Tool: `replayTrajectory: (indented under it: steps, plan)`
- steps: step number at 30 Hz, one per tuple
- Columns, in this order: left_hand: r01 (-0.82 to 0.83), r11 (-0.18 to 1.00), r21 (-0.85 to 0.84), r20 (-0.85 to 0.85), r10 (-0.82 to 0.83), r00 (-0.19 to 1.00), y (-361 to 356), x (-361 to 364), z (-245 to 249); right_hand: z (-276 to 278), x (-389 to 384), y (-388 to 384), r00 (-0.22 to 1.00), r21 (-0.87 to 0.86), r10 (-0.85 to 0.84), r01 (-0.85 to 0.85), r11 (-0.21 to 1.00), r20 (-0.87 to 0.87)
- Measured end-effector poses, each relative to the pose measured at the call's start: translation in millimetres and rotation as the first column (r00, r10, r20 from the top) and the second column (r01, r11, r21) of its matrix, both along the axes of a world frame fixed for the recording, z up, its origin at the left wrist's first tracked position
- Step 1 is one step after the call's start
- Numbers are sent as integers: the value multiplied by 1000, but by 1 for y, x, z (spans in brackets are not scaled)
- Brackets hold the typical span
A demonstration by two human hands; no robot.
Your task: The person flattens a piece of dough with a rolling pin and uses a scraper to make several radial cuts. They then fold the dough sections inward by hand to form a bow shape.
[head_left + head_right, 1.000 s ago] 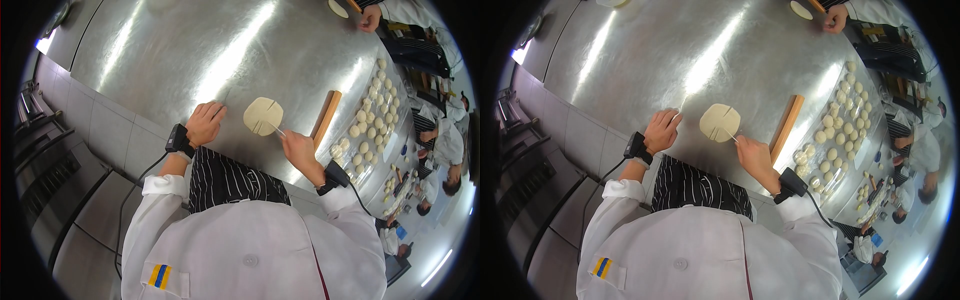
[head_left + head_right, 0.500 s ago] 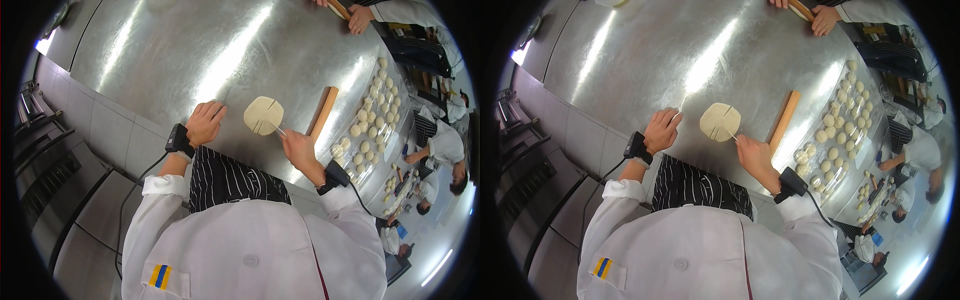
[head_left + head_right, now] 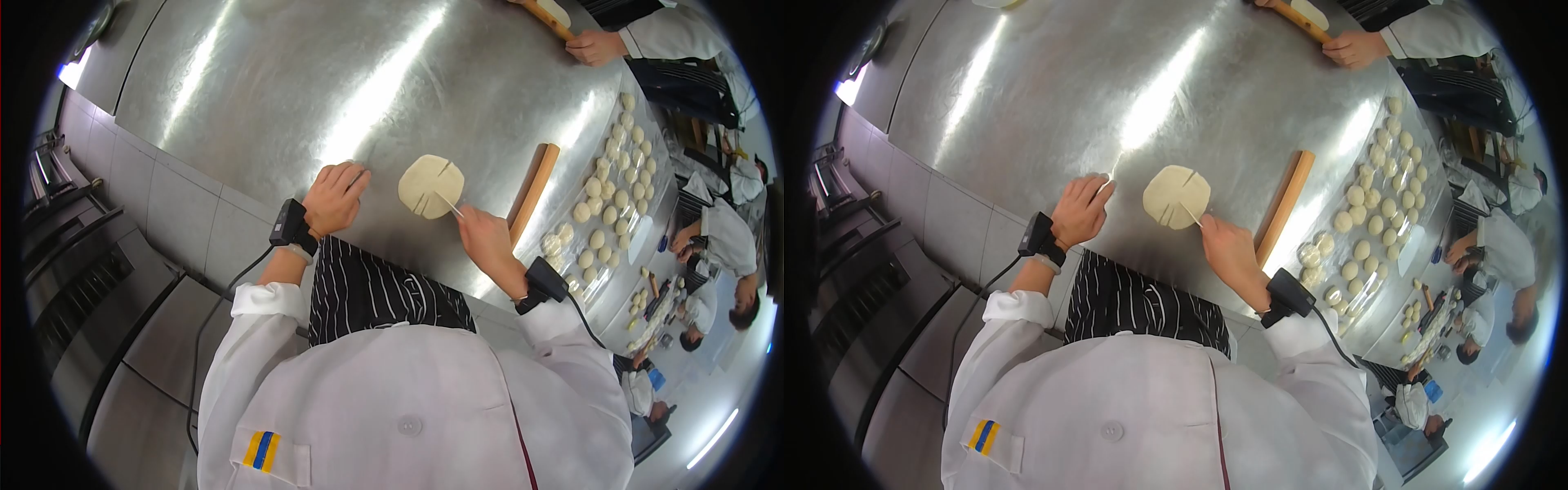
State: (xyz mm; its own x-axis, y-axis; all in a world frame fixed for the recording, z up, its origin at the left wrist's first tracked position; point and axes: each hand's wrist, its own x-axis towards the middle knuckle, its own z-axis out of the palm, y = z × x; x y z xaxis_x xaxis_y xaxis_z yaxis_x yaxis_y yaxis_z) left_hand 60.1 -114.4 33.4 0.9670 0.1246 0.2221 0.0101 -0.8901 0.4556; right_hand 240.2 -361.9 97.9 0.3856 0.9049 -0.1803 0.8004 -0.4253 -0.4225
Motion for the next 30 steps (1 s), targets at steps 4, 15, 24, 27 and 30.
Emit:
replayTrajectory:
  steps: [4,15,24,27,30]
  plan:
    - [11,1000,1,4,-11,1000,0,0,-3,2,-3,-8,1000,-34,-13,13,999,-2]
    - [11,1000,13,-6,-11,1000,-1,1,-1,37,19,-23,994,-89,-112,111,990,-10]
    - [3,1000,1,-5,-3,1000,0,0,-2,27,57,13,978,-16,168,-167,986,125]
    - [-3,1000,-2,-1,3,1000,0,-1,-1,24,59,16,977,-12,184,-183,983,112]
    - [-5,1000,2,2,5,1000,1,-1,-1,26,59,21,974,-15,203,-202,979,102]
